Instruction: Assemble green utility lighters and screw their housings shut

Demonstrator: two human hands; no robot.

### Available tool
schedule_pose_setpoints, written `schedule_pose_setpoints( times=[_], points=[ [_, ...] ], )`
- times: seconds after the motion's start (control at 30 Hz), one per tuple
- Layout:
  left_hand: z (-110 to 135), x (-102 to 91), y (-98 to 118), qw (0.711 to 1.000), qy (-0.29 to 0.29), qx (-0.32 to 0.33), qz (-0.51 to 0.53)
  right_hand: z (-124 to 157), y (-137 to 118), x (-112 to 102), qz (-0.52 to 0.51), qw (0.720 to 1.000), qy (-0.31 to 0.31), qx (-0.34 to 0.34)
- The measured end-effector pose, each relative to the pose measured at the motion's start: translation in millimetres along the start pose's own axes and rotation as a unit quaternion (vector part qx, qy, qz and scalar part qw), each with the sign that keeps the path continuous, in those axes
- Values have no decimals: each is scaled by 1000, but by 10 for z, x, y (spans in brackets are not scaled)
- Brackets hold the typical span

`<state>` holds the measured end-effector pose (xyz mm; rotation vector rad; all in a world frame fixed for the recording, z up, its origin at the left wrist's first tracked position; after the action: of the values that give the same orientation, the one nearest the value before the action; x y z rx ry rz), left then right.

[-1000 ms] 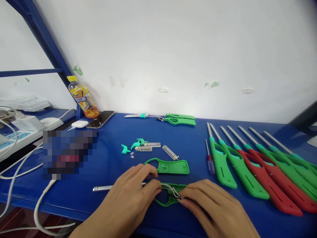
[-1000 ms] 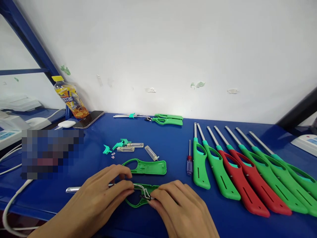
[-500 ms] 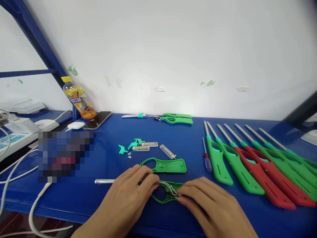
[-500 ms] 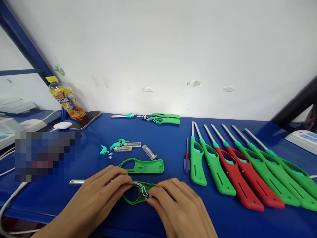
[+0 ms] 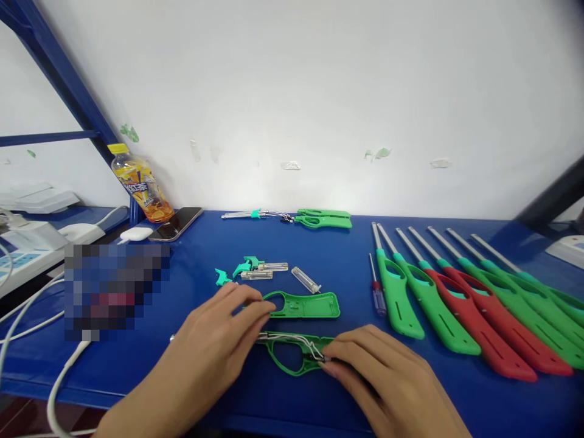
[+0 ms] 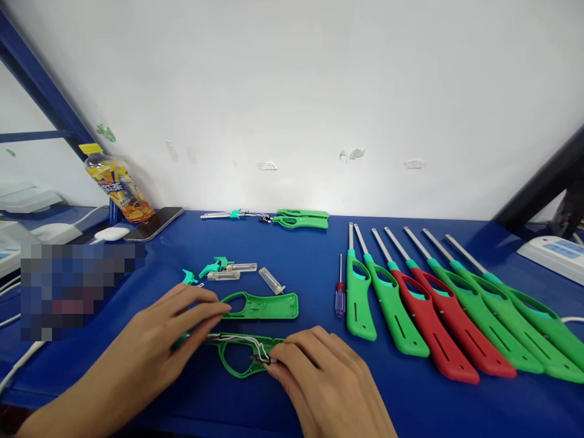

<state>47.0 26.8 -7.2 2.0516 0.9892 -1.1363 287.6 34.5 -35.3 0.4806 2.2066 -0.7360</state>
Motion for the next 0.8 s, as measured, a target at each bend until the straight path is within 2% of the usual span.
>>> schedule_pose_setpoints(
  times=[0.13,0.33,0.5,0.8],
  points=[
    [-28,-88,-332,995,-42,-60,-64,7,5,-8,4,1000,-1,-2],
    [23,-131,-713,982,-90,-148,-82,14,2,-2,2,1000,11,2],
    [68,-142,-865,980,-79,-164,-83,10,-9,16,5,1000,2,3],
    [148,-88,-1001,980,-67,-176,-59,19,6,5,7,1000,1,8]
  ],
)
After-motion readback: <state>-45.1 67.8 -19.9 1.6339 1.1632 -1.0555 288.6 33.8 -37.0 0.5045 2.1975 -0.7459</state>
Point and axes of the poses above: each hand's wrist, its own z-axis away from the middle knuckle, its own x-axis out of the palm, y = z × x, the point moved 3 cm from there along -z, towards the middle knuckle
